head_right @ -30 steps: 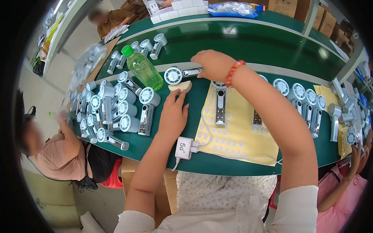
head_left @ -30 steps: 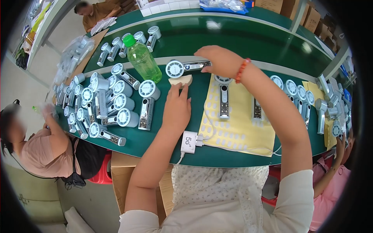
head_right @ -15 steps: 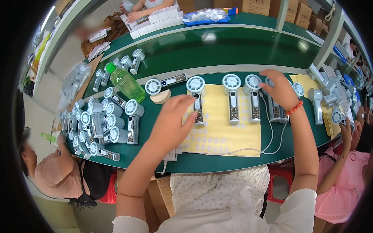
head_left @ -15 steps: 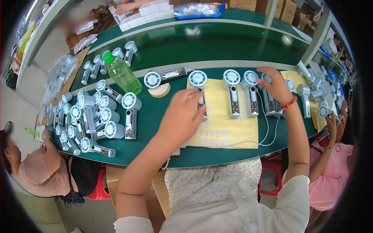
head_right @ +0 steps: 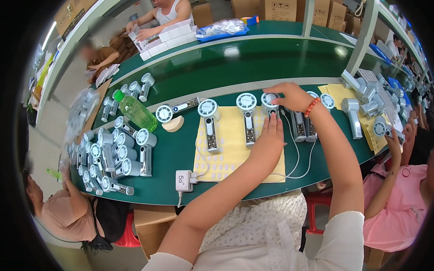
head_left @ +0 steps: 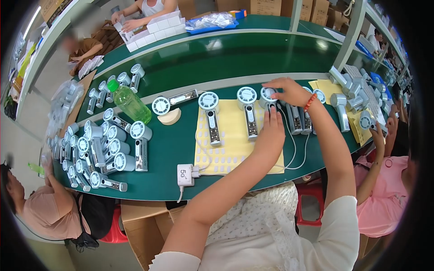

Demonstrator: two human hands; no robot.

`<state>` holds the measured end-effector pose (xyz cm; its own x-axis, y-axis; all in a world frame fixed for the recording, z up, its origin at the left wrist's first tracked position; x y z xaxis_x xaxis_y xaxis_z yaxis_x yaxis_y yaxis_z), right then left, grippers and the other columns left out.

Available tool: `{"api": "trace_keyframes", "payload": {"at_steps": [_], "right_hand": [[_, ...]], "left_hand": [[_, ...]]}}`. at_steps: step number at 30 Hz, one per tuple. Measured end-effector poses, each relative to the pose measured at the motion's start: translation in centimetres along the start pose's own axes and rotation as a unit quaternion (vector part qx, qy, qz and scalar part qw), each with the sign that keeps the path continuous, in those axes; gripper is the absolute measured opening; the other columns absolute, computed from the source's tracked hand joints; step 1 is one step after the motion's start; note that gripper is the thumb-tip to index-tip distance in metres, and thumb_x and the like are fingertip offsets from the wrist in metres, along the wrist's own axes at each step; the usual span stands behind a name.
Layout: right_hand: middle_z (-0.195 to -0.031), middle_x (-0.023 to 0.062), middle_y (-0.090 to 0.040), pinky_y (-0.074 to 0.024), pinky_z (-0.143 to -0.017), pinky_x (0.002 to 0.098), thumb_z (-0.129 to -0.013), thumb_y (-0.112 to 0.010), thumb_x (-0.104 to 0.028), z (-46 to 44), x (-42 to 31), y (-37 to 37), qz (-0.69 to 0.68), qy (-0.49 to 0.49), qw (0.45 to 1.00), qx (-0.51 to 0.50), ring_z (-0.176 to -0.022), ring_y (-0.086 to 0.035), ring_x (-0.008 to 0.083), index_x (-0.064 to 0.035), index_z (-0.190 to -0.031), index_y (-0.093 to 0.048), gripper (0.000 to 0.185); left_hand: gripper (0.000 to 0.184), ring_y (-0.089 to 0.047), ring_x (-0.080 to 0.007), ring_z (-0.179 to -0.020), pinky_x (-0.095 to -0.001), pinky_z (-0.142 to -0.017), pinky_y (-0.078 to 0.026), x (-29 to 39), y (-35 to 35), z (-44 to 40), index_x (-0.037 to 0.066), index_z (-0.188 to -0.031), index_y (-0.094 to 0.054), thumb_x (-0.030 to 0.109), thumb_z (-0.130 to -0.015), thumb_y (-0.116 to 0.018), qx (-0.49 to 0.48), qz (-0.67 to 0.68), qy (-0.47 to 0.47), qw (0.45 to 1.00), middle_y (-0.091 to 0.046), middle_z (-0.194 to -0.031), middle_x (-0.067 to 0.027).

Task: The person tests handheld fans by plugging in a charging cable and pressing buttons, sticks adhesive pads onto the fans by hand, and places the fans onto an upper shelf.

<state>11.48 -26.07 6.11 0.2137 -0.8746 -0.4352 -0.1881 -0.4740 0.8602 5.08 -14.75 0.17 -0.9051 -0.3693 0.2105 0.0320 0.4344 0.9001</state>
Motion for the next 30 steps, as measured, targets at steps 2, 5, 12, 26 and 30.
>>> {"api": "trace_keyframes", "payload": {"at_steps": [2,5,12,26,30], "right_hand": [[-0.112,0.0130,-0.062,-0.0431,-0.092,0.0364,-0.076,-0.068,-0.012,0.0,0.2,-0.1,-0.008,-0.016,1.000,-0.008,-0.104,-0.056,0.0307,-0.0098,-0.113,-0.062,0.037],[-0.112,0.0121,-0.062,-0.0414,-0.093,0.0373,-0.076,-0.069,-0.013,0.1,0.3,-0.2,-0.023,-0.025,0.999,0.008,-0.105,-0.055,0.0301,-0.0096,-0.111,-0.063,0.036],[-0.107,0.0116,-0.061,-0.0418,-0.092,0.0351,-0.075,-0.070,-0.011,-0.5,1.0,-0.8,-0.032,-0.034,0.999,0.006,-0.103,-0.055,0.0274,-0.0031,-0.104,-0.060,0.032],[-0.118,0.0115,-0.058,-0.0382,-0.098,0.0347,-0.084,-0.061,-0.017,-2.4,1.2,-1.5,-0.104,-0.058,0.971,-0.209,-0.111,-0.052,0.0258,-0.0073,-0.118,-0.057,0.036],[-0.114,0.0113,-0.057,-0.0398,-0.094,0.0351,-0.086,-0.058,-0.015,-1.8,0.5,-1.6,-0.095,-0.051,0.981,-0.163,-0.107,-0.053,0.0259,-0.0063,-0.115,-0.055,0.030]], "left_hand": [[0.068,-0.032,-0.0411,-0.129,-0.0367,-0.102,-0.037,0.1,-0.2,0.3,-0.011,-0.132,-0.031,0.020,-0.081,-0.063,0.026,0.001,-0.007,1.000,-0.026,-0.139,-0.0322],[0.066,-0.032,-0.0419,-0.129,-0.0372,-0.102,-0.038,0.6,0.3,0.6,-0.012,-0.132,-0.030,0.018,-0.082,-0.061,0.047,-0.046,-0.023,0.998,-0.024,-0.140,-0.0326],[0.062,-0.032,-0.0434,-0.128,-0.0374,-0.103,-0.035,1.3,0.7,0.6,-0.016,-0.130,-0.030,0.018,-0.086,-0.057,0.027,-0.108,-0.030,0.993,-0.027,-0.136,-0.0353],[0.058,-0.031,-0.0423,-0.128,-0.0408,-0.108,-0.027,0.8,-0.5,0.4,-0.016,-0.127,-0.036,0.021,-0.086,-0.055,0.027,-0.062,-0.027,0.997,-0.034,-0.133,-0.0329],[0.058,-0.034,-0.0423,-0.127,-0.0378,-0.105,-0.034,0.9,-0.3,0.3,-0.016,-0.127,-0.036,0.019,-0.085,-0.056,0.019,-0.084,-0.029,0.996,-0.034,-0.133,-0.0331]]}}
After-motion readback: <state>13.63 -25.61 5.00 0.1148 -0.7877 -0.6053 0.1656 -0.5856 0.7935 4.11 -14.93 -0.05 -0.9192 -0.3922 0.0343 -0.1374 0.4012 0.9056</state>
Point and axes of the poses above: each hand's wrist, its own z-axis away from the middle knuckle, its own y-axis out of the back of the hand, x = y × z, the point moved 8 cm from there along -z, towards the middle knuckle
